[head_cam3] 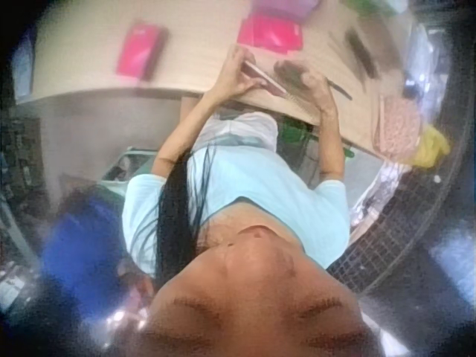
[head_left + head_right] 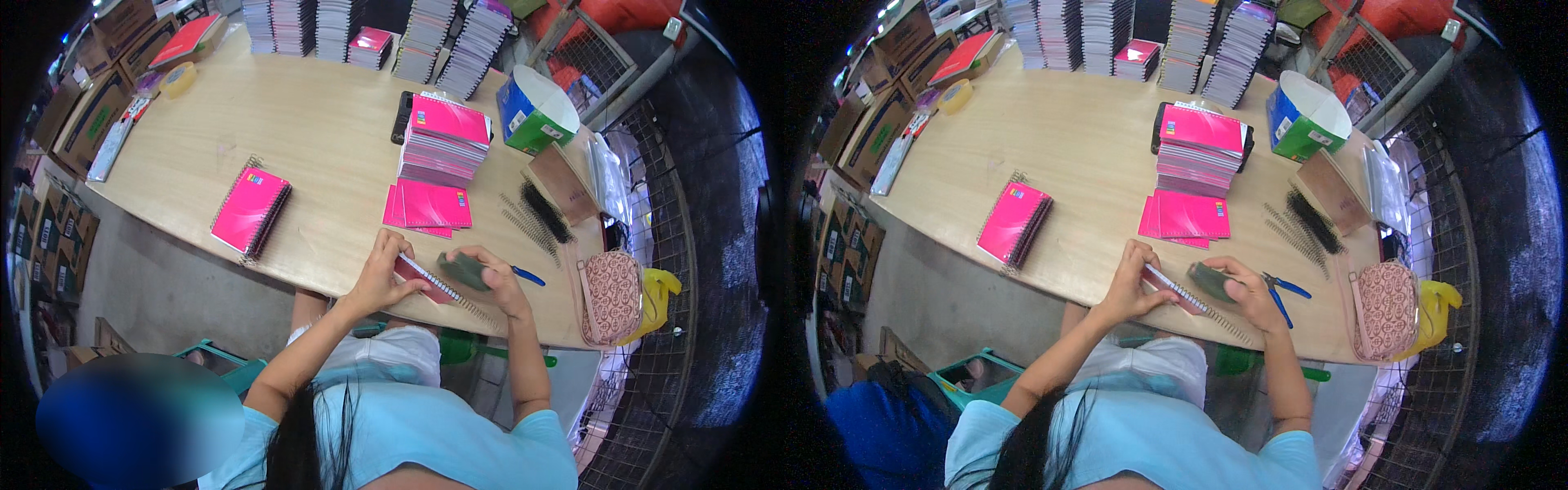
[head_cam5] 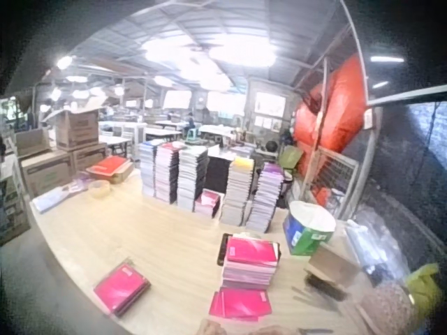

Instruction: The person binds notebooks by threading a spiral wire through the pre-punched holes of a notebook, then uses a blue tool to crimp the ends of the wire.

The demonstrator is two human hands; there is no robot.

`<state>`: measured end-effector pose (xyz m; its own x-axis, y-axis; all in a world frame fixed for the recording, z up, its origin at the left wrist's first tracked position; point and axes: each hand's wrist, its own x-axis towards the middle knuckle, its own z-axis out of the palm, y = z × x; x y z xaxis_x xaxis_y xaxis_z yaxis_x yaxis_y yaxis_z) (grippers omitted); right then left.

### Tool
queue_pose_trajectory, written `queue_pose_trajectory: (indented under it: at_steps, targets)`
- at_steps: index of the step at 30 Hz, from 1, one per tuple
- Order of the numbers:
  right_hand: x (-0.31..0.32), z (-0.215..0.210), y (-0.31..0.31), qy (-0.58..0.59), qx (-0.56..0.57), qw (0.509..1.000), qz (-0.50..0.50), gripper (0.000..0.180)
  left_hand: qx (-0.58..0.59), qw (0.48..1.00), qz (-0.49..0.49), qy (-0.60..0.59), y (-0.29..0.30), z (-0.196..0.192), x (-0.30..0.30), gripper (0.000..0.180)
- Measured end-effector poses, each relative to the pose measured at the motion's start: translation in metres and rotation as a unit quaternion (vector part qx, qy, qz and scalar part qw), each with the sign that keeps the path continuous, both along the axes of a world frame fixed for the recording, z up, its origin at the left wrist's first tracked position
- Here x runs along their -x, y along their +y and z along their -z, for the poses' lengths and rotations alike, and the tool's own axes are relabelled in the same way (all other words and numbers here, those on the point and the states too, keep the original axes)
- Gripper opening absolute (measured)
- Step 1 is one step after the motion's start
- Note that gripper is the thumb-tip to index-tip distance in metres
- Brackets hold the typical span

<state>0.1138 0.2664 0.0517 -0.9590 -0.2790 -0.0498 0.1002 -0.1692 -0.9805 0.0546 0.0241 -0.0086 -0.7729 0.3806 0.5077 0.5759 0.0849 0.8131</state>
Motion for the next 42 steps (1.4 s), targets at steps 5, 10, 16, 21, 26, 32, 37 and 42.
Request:
queue_pose_trajectory:
  at_steps: [5, 10, 16, 21, 26, 32, 37, 42]
  targets:
    - [0.009, -0.011, -0.009, 0.136, -0.492, 0.859, -0.034, 0.056, -0.019, 1.000, 0.018, -0.005, 0.001, 0.004, 0.000, 0.066]
    - [0.012, 0.007, -0.008, 0.022, -0.164, 0.985, -0.040, 0.050, -0.024, 0.999, 0.019, -0.009, 0.004, 0.007, 0.000, 0.067]
    - [0.019, -0.023, -0.028, 0.167, -0.515, 0.839, -0.042, 0.048, -0.048, 0.997, 0.035, -0.040, 0.000, 0.007, 0.001, 0.062]
    - [0.017, 0.012, -0.017, 0.005, 0.015, 1.000, -0.004, 0.044, -0.198, 0.920, 0.151, -0.304, -0.023, 0.020, 0.022, 0.041]
    - [0.019, -0.002, -0.030, 0.010, -0.047, 0.998, -0.046, 0.044, -0.233, 0.899, 0.177, -0.325, -0.026, 0.023, 0.023, 0.037]
    - [0.019, 0.015, -0.018, -0.006, -0.159, 0.987, -0.013, 0.040, -0.255, 0.886, 0.194, -0.337, -0.019, 0.016, 0.020, 0.042]
    - [0.021, 0.004, -0.025, 0.089, -0.315, 0.945, -0.025, 0.050, -0.251, 0.888, 0.189, -0.335, -0.021, 0.016, 0.018, 0.044]
    - [-0.005, 0.012, 0.014, 0.217, -0.399, 0.882, 0.123, 0.074, -0.253, 0.882, 0.173, -0.359, -0.031, 0.004, 0.013, 0.058]
